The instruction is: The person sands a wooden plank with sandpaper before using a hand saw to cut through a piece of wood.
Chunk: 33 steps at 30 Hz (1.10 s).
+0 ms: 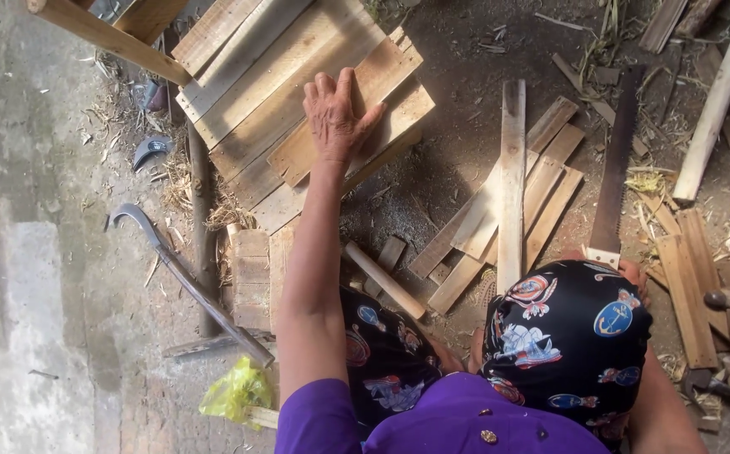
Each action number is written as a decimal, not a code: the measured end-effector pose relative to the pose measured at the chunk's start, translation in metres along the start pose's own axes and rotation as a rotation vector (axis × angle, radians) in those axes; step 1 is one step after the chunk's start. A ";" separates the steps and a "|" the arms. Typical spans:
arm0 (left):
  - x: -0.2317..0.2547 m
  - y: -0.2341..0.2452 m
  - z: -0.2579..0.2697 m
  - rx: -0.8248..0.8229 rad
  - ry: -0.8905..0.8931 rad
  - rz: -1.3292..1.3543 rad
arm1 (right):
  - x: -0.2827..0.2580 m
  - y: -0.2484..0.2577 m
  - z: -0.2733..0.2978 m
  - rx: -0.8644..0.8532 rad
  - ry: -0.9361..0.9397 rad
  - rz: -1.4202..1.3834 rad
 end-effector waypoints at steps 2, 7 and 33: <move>-0.004 0.009 -0.003 -0.031 -0.004 0.017 | 0.021 -0.001 -0.006 -0.007 0.012 -0.018; -0.005 0.016 -0.009 -0.049 -0.031 0.066 | 0.062 -0.001 -0.015 -0.033 0.025 -0.065; 0.015 -0.004 -0.017 -0.159 -0.041 -0.007 | -0.209 0.212 -0.071 0.066 0.544 -0.064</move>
Point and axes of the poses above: each hand's wrist, its own z-axis away from the middle knuckle, its own y-axis out of the back of the hand, x = y × z, the point moved 2 cm from there along -z, towards the middle knuckle, and after that the axes turned 11 degrees about -y, right-handed, at the moved point
